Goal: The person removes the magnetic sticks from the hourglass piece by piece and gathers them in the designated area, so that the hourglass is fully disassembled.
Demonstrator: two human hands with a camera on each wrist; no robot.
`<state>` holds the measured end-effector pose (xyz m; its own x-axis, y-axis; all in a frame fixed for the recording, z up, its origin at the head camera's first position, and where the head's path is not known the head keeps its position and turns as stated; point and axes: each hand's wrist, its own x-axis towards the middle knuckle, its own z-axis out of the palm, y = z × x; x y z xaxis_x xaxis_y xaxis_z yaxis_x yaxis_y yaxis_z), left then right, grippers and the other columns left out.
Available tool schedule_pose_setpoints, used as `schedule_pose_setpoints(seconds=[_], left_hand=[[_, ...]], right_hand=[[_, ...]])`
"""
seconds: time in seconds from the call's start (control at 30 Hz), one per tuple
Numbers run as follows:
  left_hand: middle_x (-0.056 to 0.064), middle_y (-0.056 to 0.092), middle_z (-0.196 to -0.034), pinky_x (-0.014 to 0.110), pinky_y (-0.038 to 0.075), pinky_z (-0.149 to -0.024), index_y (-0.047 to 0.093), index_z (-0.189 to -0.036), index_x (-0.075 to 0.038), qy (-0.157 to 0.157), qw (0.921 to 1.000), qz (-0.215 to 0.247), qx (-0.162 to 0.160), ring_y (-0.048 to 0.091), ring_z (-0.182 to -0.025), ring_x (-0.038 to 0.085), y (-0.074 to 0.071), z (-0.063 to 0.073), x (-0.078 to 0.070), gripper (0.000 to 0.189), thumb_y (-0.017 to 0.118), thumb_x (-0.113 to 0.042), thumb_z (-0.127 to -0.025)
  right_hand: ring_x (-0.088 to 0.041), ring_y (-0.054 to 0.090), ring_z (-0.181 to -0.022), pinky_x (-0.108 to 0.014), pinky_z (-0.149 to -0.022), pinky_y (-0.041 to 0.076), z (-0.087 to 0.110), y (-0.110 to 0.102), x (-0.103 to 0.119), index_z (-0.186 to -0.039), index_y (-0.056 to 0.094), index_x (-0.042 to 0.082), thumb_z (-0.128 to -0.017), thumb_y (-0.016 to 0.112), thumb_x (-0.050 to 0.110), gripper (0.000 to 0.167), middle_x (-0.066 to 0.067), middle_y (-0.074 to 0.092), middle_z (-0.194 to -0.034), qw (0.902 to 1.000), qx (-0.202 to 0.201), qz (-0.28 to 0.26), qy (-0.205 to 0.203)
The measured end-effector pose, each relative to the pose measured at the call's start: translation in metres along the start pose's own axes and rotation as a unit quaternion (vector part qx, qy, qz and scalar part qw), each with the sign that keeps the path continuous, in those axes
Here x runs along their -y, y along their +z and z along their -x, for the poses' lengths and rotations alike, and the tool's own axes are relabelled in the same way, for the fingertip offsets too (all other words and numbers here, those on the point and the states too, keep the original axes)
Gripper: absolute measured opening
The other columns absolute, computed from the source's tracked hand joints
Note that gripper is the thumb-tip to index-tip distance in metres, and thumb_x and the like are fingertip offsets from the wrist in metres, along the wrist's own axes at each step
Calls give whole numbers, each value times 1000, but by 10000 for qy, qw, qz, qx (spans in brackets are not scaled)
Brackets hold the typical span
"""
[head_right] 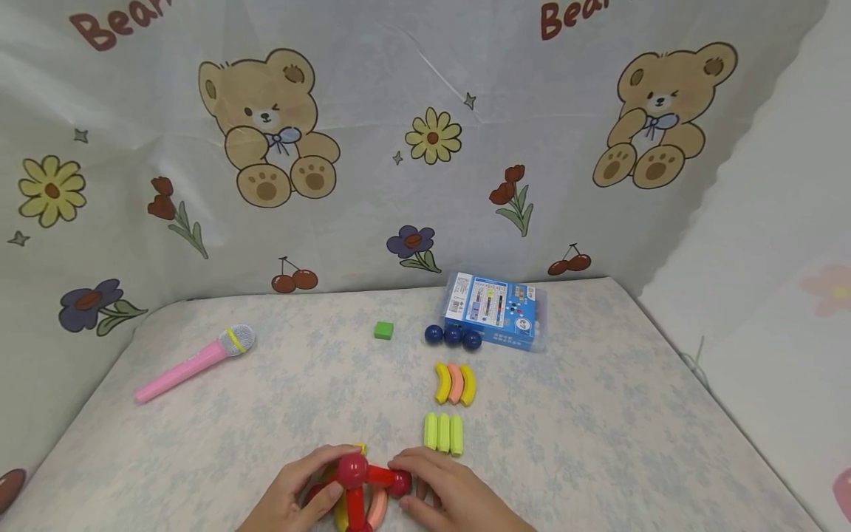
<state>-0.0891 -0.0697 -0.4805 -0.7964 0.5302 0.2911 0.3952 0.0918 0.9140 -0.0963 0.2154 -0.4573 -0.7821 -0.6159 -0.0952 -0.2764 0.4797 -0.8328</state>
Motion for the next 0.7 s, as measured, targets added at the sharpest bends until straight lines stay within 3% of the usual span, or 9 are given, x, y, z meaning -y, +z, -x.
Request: schedule_pose_setpoints(seconds=[0.17,0.3,0.4,0.53,0.63,0.7], left_hand=[[6,65,-130,28,58,-89,57,-142,-9,-319,9991,264,100,65,-107,11,-1,0,-2,36,54,-7,-107],[3,67,-128,28,59,-87,60,-140,-10,-96,9999,120,38,66,-105,11,-1,0,1,34,56,-6,-106],[1,68,-127,28,59,-88,63,-137,-15,187,9998,-31,-22,66,-106,12,-1,-1,4,34,58,-5,-105],[-1,68,-127,29,58,-87,67,-134,-20,516,9985,-195,-13,65,-108,14,-1,-2,7,36,60,-3,-103],[-5,68,-126,27,57,-89,67,-135,-23,669,9965,-480,108,62,-110,11,-1,-2,9,36,63,-8,-103],[-7,69,-124,29,55,-92,67,-134,-24,956,9920,-798,199,61,-110,10,-1,-3,11,36,64,-8,-102]], right_hand=[[-1,55,-92,-19,-74,50,-1,0,-2,-138,60,29,-103,63,39,36,15,62,-115,9999,66,-147,57],[0,56,-91,-18,-73,50,-2,1,-4,-137,60,29,-104,63,39,35,15,62,-113,9999,91,-144,11],[-1,56,-95,-18,-79,52,-2,2,-3,-137,59,31,-104,61,41,34,15,62,-118,9999,24,-83,-71],[0,57,-96,-18,-82,53,1,5,2,-138,59,27,-104,61,40,36,12,63,-123,9984,-444,117,-334],[1,56,-90,-18,-75,54,4,8,9,-137,61,20,-104,62,36,36,7,64,-120,9914,-1027,353,-731],[1,55,-88,-18,-71,53,7,11,15,-137,61,17,-104,63,32,36,4,65,-118,9850,-1307,476,-1017]])
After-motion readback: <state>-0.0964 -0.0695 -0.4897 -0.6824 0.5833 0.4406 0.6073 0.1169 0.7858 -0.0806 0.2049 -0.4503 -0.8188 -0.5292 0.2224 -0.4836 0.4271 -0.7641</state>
